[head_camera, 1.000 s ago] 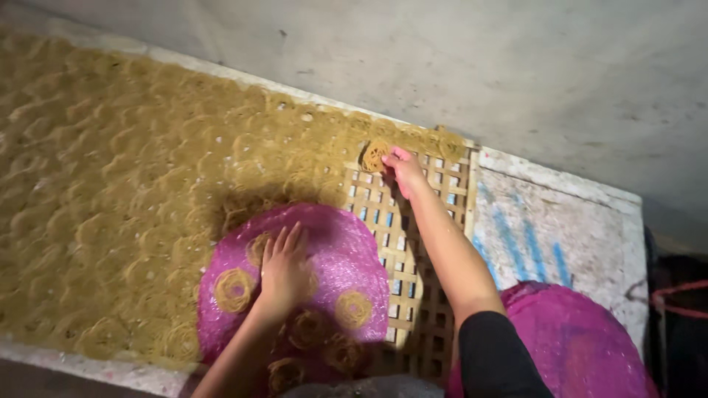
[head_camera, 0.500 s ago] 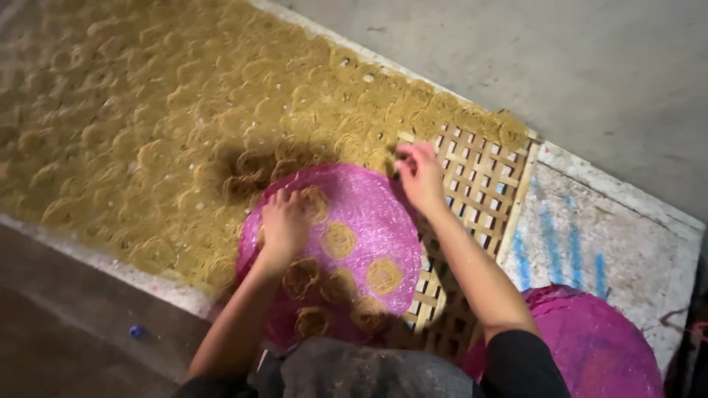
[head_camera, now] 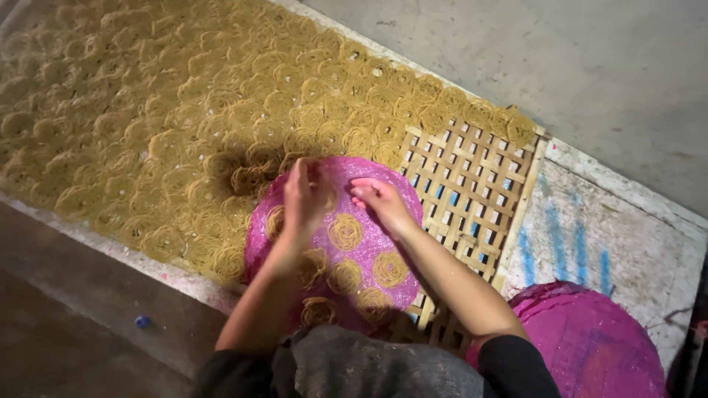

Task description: The person arranges spiral-shaped noodles from a woven tray onto pink circular mats, placing them one by one in a repeating pattern. The person then moves the filled mats to a nearby rack.

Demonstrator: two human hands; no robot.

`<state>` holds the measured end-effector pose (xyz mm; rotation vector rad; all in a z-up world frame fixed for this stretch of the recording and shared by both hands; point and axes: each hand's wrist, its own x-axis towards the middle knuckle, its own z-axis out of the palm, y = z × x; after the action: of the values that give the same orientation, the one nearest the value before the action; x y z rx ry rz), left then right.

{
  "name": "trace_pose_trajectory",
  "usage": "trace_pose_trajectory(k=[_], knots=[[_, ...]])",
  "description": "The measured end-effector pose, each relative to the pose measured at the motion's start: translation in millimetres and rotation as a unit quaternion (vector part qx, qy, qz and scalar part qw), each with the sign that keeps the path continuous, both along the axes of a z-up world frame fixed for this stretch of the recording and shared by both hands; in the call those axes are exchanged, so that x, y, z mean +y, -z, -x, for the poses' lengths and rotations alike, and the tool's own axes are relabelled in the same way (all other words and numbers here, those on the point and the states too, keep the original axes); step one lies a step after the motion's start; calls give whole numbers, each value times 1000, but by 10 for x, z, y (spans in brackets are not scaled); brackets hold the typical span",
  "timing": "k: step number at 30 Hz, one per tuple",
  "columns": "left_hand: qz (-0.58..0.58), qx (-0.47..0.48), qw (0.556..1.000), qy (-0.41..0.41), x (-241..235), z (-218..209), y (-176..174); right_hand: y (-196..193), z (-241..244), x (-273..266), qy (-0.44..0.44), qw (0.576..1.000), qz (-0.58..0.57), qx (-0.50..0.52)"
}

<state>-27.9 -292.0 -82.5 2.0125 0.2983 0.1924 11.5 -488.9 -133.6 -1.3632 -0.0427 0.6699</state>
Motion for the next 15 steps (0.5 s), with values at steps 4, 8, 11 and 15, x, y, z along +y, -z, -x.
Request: trace_pose_trajectory(k=[4,8,11,15], knots=[[-309,-35,950,9,291,288,96,88,26,-49,5,996,54,-77],[-282,27,958,33,228,294,79,18,3,80,20,997,-14,-70],[-74,123,988,57,-9,235,-60,-3,66,110,12,999,-10,43],[53,16,990,127,-425,187,-342,122,18,-94,72,986,-101,114]])
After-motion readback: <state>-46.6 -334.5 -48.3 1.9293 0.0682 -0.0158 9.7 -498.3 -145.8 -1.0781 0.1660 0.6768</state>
